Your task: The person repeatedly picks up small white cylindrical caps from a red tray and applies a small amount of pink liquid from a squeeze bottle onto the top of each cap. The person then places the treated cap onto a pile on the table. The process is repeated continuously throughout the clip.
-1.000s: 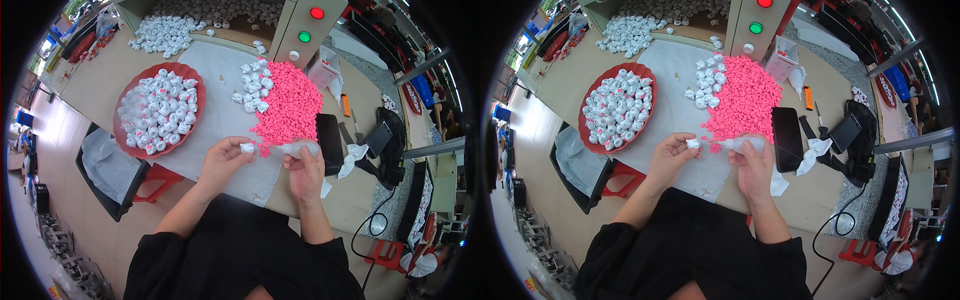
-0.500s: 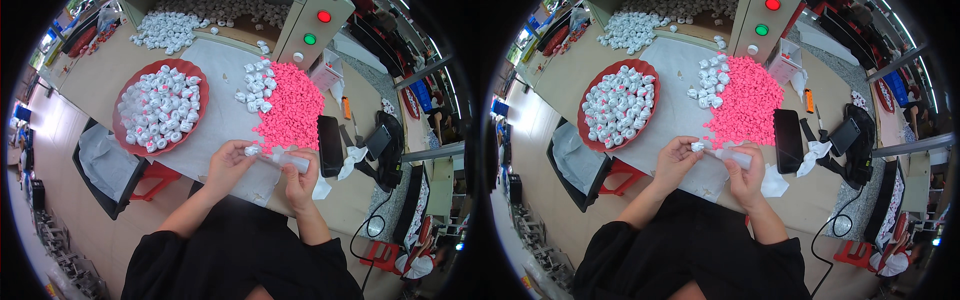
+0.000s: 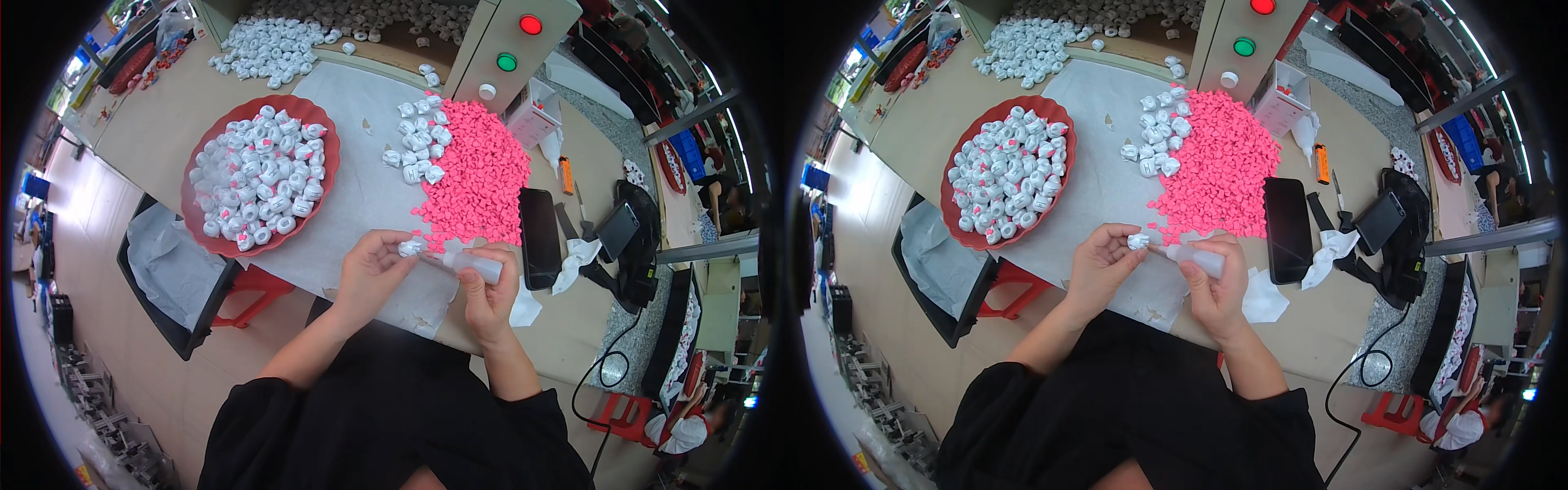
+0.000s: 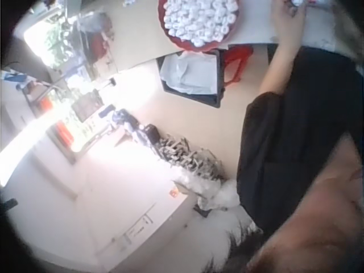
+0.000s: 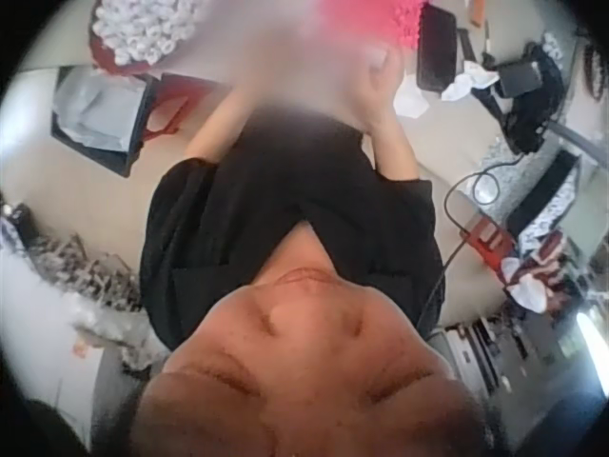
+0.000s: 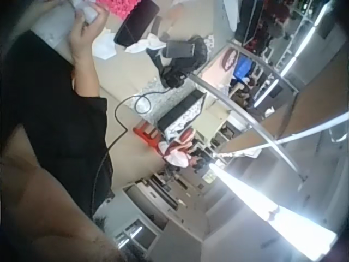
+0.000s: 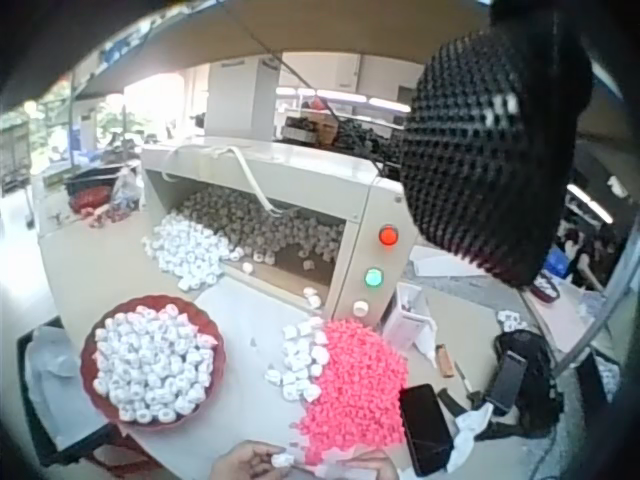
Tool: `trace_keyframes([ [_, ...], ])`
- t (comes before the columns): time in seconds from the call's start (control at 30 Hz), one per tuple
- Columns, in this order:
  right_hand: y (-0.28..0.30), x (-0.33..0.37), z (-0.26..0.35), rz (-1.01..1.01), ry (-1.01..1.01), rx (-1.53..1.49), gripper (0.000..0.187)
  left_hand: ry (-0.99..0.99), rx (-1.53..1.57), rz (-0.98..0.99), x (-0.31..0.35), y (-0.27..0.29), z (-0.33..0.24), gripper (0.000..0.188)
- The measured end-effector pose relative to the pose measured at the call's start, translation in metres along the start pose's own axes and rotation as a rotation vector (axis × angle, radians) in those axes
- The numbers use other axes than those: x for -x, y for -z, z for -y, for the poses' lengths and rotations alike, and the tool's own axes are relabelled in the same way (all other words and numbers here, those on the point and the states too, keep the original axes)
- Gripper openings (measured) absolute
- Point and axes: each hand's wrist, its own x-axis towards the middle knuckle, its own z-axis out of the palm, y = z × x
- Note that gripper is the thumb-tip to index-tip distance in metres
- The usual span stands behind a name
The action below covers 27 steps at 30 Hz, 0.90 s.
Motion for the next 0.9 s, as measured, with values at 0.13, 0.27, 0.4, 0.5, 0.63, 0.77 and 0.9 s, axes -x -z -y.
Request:
trace_keyframes([
  [0.13,-0.0004,0.0007,-0.0007,-0.005,-0.007,0.000,0.024,-0.002,-0.004,-0.003,-0.0002,-0.0003,-0.0002,0.028],
  [0.27,-0.0002,0.0004,-0.0019,0.008,0.015,0.027,0.024,0.011,-0.007,-0.003,0.0002,0.0008,0.0004,0.028],
  [0.4,0.0004,0.0005,-0.0033,0.012,0.011,0.027,0.024,0.000,-0.002,-0.005,0.0000,0.0004,0.0013,0.028],
  [0.5,-0.0010,0.0006,-0.0018,-0.003,-0.005,-0.002,0.024,-0.004,0.003,-0.012,-0.0003,-0.0014,-0.0002,0.028],
  [0.63,-0.0026,-0.0005,-0.0005,-0.011,0.031,0.022,0.024,-0.004,-0.020,-0.023,0.0003,0.0003,0.0021,0.028],
  [0.77,-0.0006,-0.0007,-0.0043,0.021,0.138,0.140,0.024,0.038,-0.019,-0.025,0.0007,0.0003,0.0020,0.028],
  [0.9,-0.0016,-0.0006,-0.0026,0.016,0.164,0.156,0.024,0.047,-0.013,-0.003,0.0009,-0.0004,-0.0009,0.027],
])
